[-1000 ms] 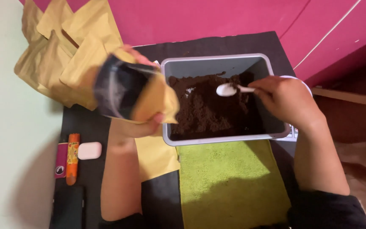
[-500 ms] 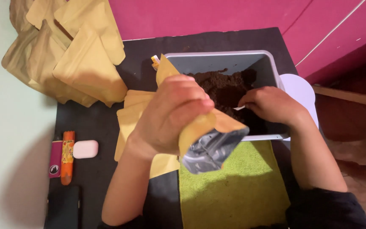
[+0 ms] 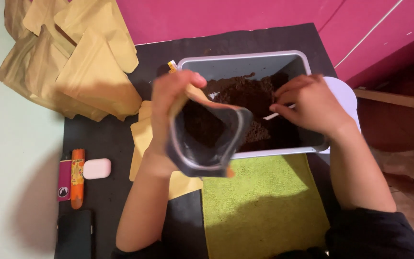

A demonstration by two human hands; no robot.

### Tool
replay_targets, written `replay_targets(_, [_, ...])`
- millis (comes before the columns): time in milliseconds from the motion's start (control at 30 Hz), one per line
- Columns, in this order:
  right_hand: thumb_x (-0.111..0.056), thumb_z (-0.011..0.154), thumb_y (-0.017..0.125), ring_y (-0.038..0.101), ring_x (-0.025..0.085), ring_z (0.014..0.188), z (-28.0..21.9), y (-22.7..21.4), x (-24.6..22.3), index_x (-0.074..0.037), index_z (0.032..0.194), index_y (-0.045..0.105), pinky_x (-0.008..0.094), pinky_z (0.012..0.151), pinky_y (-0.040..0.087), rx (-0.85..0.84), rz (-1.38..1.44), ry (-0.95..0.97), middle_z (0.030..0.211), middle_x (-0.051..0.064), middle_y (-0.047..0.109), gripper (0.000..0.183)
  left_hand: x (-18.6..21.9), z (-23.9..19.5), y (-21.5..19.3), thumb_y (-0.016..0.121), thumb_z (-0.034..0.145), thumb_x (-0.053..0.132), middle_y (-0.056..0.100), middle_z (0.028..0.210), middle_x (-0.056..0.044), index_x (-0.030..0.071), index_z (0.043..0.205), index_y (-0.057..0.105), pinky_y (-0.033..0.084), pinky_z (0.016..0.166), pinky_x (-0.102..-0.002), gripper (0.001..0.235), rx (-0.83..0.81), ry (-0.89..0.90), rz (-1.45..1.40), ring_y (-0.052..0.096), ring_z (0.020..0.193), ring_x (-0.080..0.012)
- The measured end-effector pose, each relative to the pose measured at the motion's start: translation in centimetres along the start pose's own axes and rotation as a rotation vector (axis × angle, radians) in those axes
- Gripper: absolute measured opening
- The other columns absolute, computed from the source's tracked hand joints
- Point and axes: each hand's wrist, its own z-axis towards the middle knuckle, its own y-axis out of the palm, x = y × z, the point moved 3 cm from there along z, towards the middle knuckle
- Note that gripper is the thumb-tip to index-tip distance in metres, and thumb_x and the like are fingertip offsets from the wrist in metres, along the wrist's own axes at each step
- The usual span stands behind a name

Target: The person opens a yellow pouch, scoops coffee grounds from a bin using a spoon, and fills the pouch.

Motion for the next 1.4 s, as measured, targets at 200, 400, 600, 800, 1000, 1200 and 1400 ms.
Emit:
replay_targets(200, [-0.023,0.100,0.069,0.059,0.031,0.129,-2.7,-4.5,-4.7,-0.016,0.164,0.029,0.046,0.109,0.041,0.226,0.448,-0.122,0.150,0.016,0.060,0.075,0.5,0.1,1.6,0.097,0.071,0.015,0.059,0.148,-0.015,0.010,0.166,0.033,0.057,0.124,-0.043,0.115,0.137,-0.118,-0.896,0.067,0.132,-0.0260])
replay_targets(400, [-0.055,0.072,0.083,0.034,0.044,0.156,-1.6,-0.3,-12.1,-0.032,0.160,-0.025,0.051,0.125,0.034,0.132,0.834,-0.305,0.167,0.033,0.023,0.141,-1.5,-0.9,4.0,0.092,0.076,0.035,0.058,0.144,-0.018,0.016,0.165,0.029,0.056,0.118,-0.053,0.112,0.292,-0.006,-1.023,0.061,0.128,-0.0296])
replay_targets(600, [-0.024,0.080,0.078,0.046,0.027,0.126,-1.8,3.0,-11.7,-0.016,0.159,0.005,0.039,0.105,0.044,0.451,0.929,-0.218,0.131,0.017,0.038,0.108,-3.2,-1.5,4.0,0.090,0.083,0.036,0.060,0.136,-0.021,0.017,0.162,0.029,0.051,0.116,-0.053,0.101,0.376,-0.036,-1.079,0.064,0.118,-0.0317])
replay_targets(800, [-0.022,0.064,0.105,0.045,0.031,0.124,-2.3,4.3,-9.5,-0.009,0.157,0.003,0.046,0.113,0.035,0.728,0.908,-0.001,0.138,0.017,0.036,0.139,-6.8,-3.9,5.9,0.084,0.088,0.027,0.050,0.141,-0.012,0.012,0.165,0.020,0.051,0.112,-0.046,0.101,0.226,-0.199,-0.471,0.055,0.123,-0.0175])
replay_targets(1000, [-0.045,0.106,0.054,0.052,0.017,0.115,-1.3,0.4,-8.0,-0.005,0.152,0.038,0.036,0.100,0.044,0.536,1.287,0.029,0.127,0.010,0.052,0.062,-6.7,-5.2,7.1,0.027,0.112,0.052,0.054,0.084,-0.004,0.011,0.098,0.061,0.049,0.084,-0.032,0.055,0.366,-0.413,-0.301,0.056,0.079,-0.0137])
replay_targets(1200, [-0.015,0.109,0.055,0.072,0.020,0.093,-3.0,6.5,-2.5,-0.001,0.113,0.065,0.035,0.085,0.058,0.775,1.421,0.221,0.098,0.009,0.069,0.017,-3.5,-2.4,7.2,0.035,0.114,0.045,0.056,0.109,-0.011,0.007,0.132,0.051,0.048,0.101,-0.043,0.046,0.319,-0.410,-0.190,0.059,0.101,-0.0228])
replay_targets(1400, [-0.020,0.109,0.049,0.074,0.031,0.093,-3.4,14.2,-0.6,0.000,0.121,0.051,0.046,0.083,0.063,0.933,1.536,0.059,0.103,0.022,0.069,0.023,-2.8,-3.5,9.5,0.035,0.111,0.015,0.063,0.061,-0.011,-0.002,0.095,0.066,0.053,0.054,-0.033,0.039,0.189,-0.369,-0.154,0.064,0.056,-0.0205])
